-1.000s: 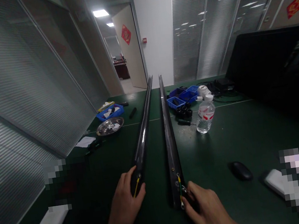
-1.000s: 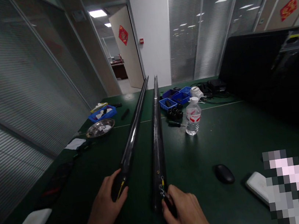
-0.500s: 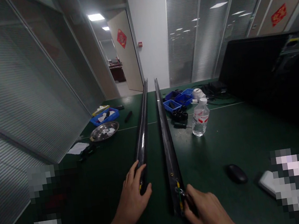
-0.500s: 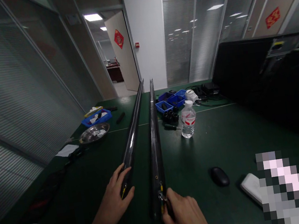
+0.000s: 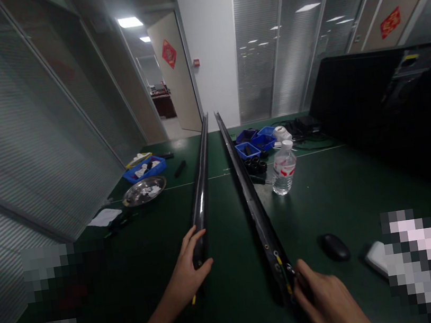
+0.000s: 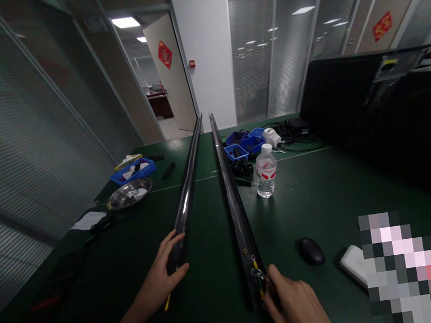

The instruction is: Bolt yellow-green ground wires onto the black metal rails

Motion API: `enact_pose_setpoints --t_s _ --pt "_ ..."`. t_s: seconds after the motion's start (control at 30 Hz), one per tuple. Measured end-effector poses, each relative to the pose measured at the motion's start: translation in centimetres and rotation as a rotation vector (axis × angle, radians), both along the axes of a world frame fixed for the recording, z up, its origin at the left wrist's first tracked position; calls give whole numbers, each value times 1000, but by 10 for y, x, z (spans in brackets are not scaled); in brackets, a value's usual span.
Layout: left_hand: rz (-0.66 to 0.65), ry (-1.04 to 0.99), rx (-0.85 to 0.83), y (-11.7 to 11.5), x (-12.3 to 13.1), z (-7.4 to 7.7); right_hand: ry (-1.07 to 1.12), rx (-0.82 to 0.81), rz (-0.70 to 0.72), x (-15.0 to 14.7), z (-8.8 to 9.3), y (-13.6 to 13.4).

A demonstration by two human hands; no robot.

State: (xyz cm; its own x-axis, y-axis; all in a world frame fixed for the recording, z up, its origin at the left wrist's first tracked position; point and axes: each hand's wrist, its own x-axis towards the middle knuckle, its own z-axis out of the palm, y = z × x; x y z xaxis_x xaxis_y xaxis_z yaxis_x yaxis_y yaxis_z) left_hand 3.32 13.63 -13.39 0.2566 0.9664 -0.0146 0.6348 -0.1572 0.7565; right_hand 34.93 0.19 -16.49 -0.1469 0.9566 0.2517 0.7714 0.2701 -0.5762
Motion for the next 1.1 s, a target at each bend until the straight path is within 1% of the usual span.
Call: enact_pose_setpoints --t_s 0.2,0.43,0.57,0.7,0.87,1.0,1.1 --pt "-38 -70 -7 0 -4 -1 -8 -6 -50 15 -3 -7" --pt "-26 -100 24 2 -5 -13 -82 0 -138 38 -13 -14" --pt "-16 -101 58 4 -6 -19 -104 -4 -194 49 -13 -18" --pt "-8 -89 69 4 -7 -21 -103 -3 -235 58 -11 -20" --pt "0 -107 65 2 -5 -17 -102 -28 -304 67 -9 -23" --pt "15 -121 56 -1 1 -6 -109 -59 -347 71 -6 -27" --pt "23 -120 50 -3 5 2 -103 -53 -372 73 2 -31"
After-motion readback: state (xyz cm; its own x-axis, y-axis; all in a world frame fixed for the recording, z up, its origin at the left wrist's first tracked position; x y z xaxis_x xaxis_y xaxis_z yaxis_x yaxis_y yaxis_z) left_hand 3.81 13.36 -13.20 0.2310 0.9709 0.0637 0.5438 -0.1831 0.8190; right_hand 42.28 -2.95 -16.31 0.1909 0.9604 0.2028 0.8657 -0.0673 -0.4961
